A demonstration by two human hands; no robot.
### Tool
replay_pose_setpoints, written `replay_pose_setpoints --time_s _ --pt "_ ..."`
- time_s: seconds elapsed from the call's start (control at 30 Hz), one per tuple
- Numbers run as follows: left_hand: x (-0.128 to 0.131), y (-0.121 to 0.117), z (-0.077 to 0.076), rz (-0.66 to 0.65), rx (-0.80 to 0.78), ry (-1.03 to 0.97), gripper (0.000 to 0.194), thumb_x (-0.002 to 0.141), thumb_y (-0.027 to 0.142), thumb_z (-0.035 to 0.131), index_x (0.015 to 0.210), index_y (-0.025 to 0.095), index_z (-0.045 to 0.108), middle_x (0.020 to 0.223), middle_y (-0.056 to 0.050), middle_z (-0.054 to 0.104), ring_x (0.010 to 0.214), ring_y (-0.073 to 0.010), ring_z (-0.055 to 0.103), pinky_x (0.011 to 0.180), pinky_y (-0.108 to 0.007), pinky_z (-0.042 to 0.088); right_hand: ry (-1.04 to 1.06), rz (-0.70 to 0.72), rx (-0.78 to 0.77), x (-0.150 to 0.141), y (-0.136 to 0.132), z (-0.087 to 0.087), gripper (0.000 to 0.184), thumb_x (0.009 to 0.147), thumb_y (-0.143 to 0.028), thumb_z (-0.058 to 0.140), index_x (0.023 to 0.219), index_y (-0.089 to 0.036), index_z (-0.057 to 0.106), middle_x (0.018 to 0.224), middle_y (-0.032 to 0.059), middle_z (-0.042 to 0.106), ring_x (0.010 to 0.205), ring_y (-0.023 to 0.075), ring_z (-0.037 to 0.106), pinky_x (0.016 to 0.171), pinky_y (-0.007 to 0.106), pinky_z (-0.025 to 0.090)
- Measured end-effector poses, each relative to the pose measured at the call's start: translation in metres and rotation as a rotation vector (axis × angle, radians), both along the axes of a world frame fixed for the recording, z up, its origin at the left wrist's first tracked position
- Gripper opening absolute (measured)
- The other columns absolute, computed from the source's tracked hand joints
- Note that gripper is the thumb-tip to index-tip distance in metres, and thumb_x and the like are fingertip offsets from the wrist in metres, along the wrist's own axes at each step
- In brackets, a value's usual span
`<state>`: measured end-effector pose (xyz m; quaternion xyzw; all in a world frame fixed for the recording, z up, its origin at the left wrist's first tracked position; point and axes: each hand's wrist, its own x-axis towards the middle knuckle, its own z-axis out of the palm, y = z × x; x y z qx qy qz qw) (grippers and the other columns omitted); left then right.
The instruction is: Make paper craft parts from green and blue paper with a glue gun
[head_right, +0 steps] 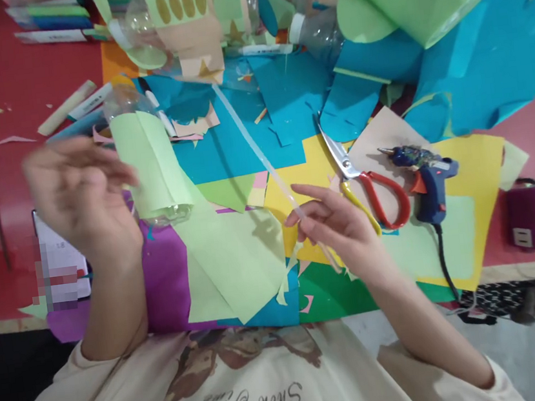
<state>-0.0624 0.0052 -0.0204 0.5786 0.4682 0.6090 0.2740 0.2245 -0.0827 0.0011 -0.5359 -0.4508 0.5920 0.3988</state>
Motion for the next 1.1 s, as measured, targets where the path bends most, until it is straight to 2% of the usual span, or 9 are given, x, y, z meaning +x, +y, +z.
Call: replay_pose_setpoints --time_s 0.07,0.17,0.3,0.43,0.5,0.6,0.7,0.83,1.1 --pt "0.028 -0.023 0.012 -0.391 -0.267 -0.052 0.016 0.094 0.035 0.051 0.102 0.027 0.062 0.082 0.003 0.065 0.063 -0.0085 0.062 0.056 -0.025 0.053 0.024 -0.037 0.040 -0.014 -0.013 -0.001 0.034 0.085 -0.027 0.064 0.118 -0.033 0.059 0.086 -0.0001 0.071 0.063 0.0129 0.063 0.056 0.029 0.055" --pt "0.057 -0.042 0.012 -0.737 -0.565 0.021 0.051 0.090 0.046 0.055 0.136 0.029 0.041 0.129 -0.009 0.061 0.105 -0.0195 0.066 0.083 -0.032 0.058 0.040 -0.026 0.059 -0.035 -0.029 -0.007 0.032 0.086 -0.028 0.061 0.118 -0.034 0.057 0.087 -0.0001 0.072 0.060 0.0129 0.062 0.056 0.029 0.058" --pt "0.066 -0.038 -0.009 -0.758 -0.669 -0.089 0.071 0.091 0.050 0.049 0.149 0.031 0.014 0.136 -0.013 0.054 0.088 -0.0168 0.070 0.080 -0.034 0.058 -0.020 0.119 0.035 -0.053 -0.044 -0.016 0.035 0.089 -0.031 0.056 0.124 -0.030 0.055 0.090 0.0040 0.072 0.058 0.0130 0.060 0.050 0.028 0.055" --pt "0.060 -0.029 -0.023 -0.686 -0.662 -0.139 0.066 0.091 0.036 0.050 0.148 0.031 0.017 0.117 -0.006 0.064 0.056 -0.0067 0.062 0.060 -0.025 0.056 -0.209 0.213 0.121 -0.037 -0.047 -0.015 0.035 0.087 -0.029 0.060 0.122 -0.029 0.060 0.094 0.0037 0.074 0.066 0.0149 0.065 0.059 0.030 0.057" --pt "0.057 -0.027 -0.025 -0.649 -0.643 -0.162 0.064 0.089 0.030 0.050 0.146 0.031 0.022 0.115 -0.004 0.065 0.048 -0.0034 0.056 0.051 -0.022 0.052 -0.424 0.033 0.214 -0.010 -0.042 -0.012 0.023 0.086 -0.030 0.059 0.108 -0.029 0.067 0.094 0.0033 0.074 0.075 0.0176 0.068 0.066 0.033 0.057" --pt "0.055 -0.026 -0.021 -0.592 -0.658 -0.213 0.056 0.087 0.025 0.050 0.141 0.026 0.033 0.110 -0.004 0.066 0.039 -0.0002 0.048 0.041 -0.019 0.045 -0.945 -0.499 0.334 0.047 -0.031 -0.005 0.017 0.081 -0.034 0.059 0.088 -0.023 0.070 0.084 0.0074 0.072 0.075 0.0237 0.067 0.067 0.040 0.054" --pt "0.056 -0.025 -0.016 -0.559 -0.677 -0.270 0.040 0.088 0.030 0.054 0.126 0.019 0.048 0.089 0.000 0.066 0.034 0.0009 0.045 0.036 -0.017 0.038 -1.325 -0.640 0.042 0.095 -0.022 0.000 0.021 0.069 -0.035 0.061 0.086 -0.022 0.065 0.085 0.0125 0.067 0.080 0.0316 0.064 0.067 0.048 0.050" --pt "0.058 -0.025 -0.011 -0.572 -0.737 -0.315 0.030 0.086 0.036 0.058 0.108 0.016 0.055 0.058 0.009 0.054 0.033 -0.0021 0.044 0.033 -0.016 0.034 -1.164 -0.581 -0.409 0.113 -0.013 0.000 0.021 0.062 -0.035 0.068 0.075 -0.026 0.054 0.069 0.0032 0.056 0.067 0.0254 0.056 0.067 0.046 0.043" --pt "0.057 -0.024 -0.007 -0.609 -0.822 -0.239 0.009 0.084 0.022 0.046 0.079 0.018 0.051 0.049 0.009 0.047 0.031 -0.0022 0.039 0.032 -0.014 0.030 -0.900 -0.749 -0.437 0.108 -0.002 0.004 0.010 0.057 -0.023 0.067 0.064 -0.024 0.059 0.058 -0.0018 0.048 0.051 0.0134 0.038 0.053 0.035 0.029"
